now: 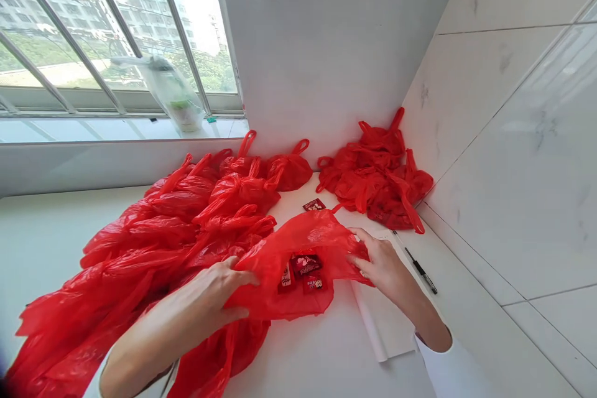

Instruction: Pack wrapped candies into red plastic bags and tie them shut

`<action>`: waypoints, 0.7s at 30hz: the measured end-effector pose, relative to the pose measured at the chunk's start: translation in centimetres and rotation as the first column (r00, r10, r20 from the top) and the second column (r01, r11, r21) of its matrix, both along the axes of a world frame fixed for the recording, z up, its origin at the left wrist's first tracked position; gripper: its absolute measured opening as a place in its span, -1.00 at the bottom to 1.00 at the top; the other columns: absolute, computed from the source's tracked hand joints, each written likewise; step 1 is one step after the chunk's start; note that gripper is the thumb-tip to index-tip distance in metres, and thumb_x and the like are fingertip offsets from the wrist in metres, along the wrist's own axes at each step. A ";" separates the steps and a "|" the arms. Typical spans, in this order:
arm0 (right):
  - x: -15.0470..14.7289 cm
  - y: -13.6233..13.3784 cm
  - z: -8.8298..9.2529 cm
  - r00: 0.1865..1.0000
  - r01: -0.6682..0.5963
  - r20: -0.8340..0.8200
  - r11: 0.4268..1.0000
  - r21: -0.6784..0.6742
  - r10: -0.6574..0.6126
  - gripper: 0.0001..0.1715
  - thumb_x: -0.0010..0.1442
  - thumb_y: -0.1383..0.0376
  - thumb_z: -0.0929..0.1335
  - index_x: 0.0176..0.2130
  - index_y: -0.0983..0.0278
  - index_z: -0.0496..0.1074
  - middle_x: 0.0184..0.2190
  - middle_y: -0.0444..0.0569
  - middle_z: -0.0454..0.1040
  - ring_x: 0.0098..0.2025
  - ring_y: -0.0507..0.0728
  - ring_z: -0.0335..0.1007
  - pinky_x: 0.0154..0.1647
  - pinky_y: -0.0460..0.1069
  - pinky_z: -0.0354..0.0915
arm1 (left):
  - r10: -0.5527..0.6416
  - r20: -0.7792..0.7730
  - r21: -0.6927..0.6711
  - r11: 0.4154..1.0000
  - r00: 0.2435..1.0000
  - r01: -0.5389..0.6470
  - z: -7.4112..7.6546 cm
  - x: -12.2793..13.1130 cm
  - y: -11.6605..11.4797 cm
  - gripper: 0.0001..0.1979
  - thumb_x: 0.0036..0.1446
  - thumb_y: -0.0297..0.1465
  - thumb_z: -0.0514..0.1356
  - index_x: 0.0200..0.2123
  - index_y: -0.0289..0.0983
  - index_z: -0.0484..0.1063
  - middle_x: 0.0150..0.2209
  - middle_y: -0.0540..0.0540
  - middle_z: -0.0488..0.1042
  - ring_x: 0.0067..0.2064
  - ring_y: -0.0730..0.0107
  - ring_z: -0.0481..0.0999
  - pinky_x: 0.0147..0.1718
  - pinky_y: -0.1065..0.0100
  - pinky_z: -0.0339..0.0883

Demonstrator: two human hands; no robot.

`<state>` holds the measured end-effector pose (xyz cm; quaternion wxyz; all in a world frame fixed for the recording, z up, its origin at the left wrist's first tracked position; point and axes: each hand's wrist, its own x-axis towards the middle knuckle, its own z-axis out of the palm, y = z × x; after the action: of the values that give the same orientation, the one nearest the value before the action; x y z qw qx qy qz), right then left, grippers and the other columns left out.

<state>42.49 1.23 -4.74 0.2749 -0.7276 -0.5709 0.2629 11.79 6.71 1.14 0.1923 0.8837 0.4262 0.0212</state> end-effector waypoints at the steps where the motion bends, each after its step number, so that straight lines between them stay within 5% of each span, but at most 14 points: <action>1: -0.2 -0.1 0.8 0.988 -0.016 -0.152 1.000 0.003 0.016 -0.43 0.19 0.14 0.34 0.17 0.19 0.28 -0.44 -0.15 0.45 -0.49 0.09 0.35 -0.41 0.01 0.31 | -0.008 -0.021 -0.003 1.000 1.000 0.008 0.1 0.3 -0.1 -0.87 0.07 -0.52 0.13 -0.36 -0.22 0.46 -0.33 -0.06 0.46 -0.26 0.22 0.47 -0.25 0.26 0.31; 5: -0.8 0.2 5.8 0.778 0.000 -0.616 0.981 0.196 0.124 -0.36 0.15 0.13 0.42 0.18 0.13 0.26 -0.50 -0.22 0.39 -0.52 0.00 0.29 -0.49 -0.10 0.25 | 0.028 0.027 0.088 0.996 0.999 -0.030 1.1 1.3 0.6 -0.84 0.09 -0.54 0.05 -0.50 -0.22 0.19 -0.48 0.04 0.30 -0.41 0.36 0.28 -0.41 0.34 0.16; 8: -0.6 0.8 9.3 0.701 0.152 -0.697 0.923 0.352 0.151 -0.47 0.12 0.19 0.46 0.08 0.12 0.36 -0.51 -0.24 0.37 -0.52 -0.04 0.27 -0.50 -0.15 0.26 | 0.118 0.158 0.196 0.969 0.980 -0.148 2.2 0.9 1.5 -0.87 0.08 -0.56 0.01 -0.43 -0.21 0.15 -0.43 0.05 0.28 -0.41 0.41 0.25 -0.39 0.37 0.16; 11: -0.3 1.1 11.1 0.716 0.231 -0.680 0.867 0.442 0.157 -0.49 0.06 0.27 0.49 0.02 0.14 0.41 -0.43 -0.21 0.42 -0.45 -0.05 0.32 -0.42 -0.18 0.32 | 0.078 0.240 0.233 0.963 0.968 -0.136 3.7 -0.4 1.9 -0.92 0.11 -0.51 0.03 -0.36 -0.22 0.26 -0.36 0.03 0.29 -0.38 0.41 0.29 -0.36 0.37 0.23; 14: -0.2 0.9 11.2 0.734 0.285 -0.658 0.802 0.526 0.171 -0.47 0.04 0.33 0.49 0.02 0.13 0.42 -0.30 -0.16 0.47 -0.39 -0.04 0.38 -0.38 -0.17 0.37 | 0.011 0.294 0.201 0.977 0.956 -0.073 5.1 -1.3 1.9 -0.85 0.14 -0.45 0.05 -0.29 -0.18 0.40 -0.25 0.00 0.35 -0.32 0.39 0.37 -0.36 0.38 0.28; 17: -0.1 0.8 10.1 0.771 0.293 -0.616 0.766 0.572 0.165 -0.36 0.04 0.32 0.48 0.10 0.04 0.34 -0.08 -0.11 0.47 -0.34 -0.02 0.43 -0.32 -0.11 0.43 | 0.022 0.434 0.232 0.963 0.901 -0.135 5.6 -1.4 2.2 -0.83 0.19 -0.40 0.08 -0.25 -0.16 0.47 -0.07 -0.04 0.37 -0.13 0.32 0.43 -0.21 0.34 0.35; 21: 0.8 0.8 8.2 0.875 0.144 -0.473 0.877 0.457 0.102 -0.29 0.09 0.21 0.45 0.20 -0.03 0.26 0.12 -0.05 0.38 -0.28 0.04 0.48 -0.18 0.03 0.47 | -0.007 0.360 0.241 0.967 0.933 -0.086 4.6 -1.0 2.5 -0.65 0.26 -0.49 -0.04 -0.25 -0.15 0.56 0.11 -0.09 0.30 0.04 0.24 0.44 -0.02 0.26 0.36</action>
<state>43.30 2.02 3.50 0.5827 -0.5540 -0.5227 0.2834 10.78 9.19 5.74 0.1520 0.8734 0.3958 0.2396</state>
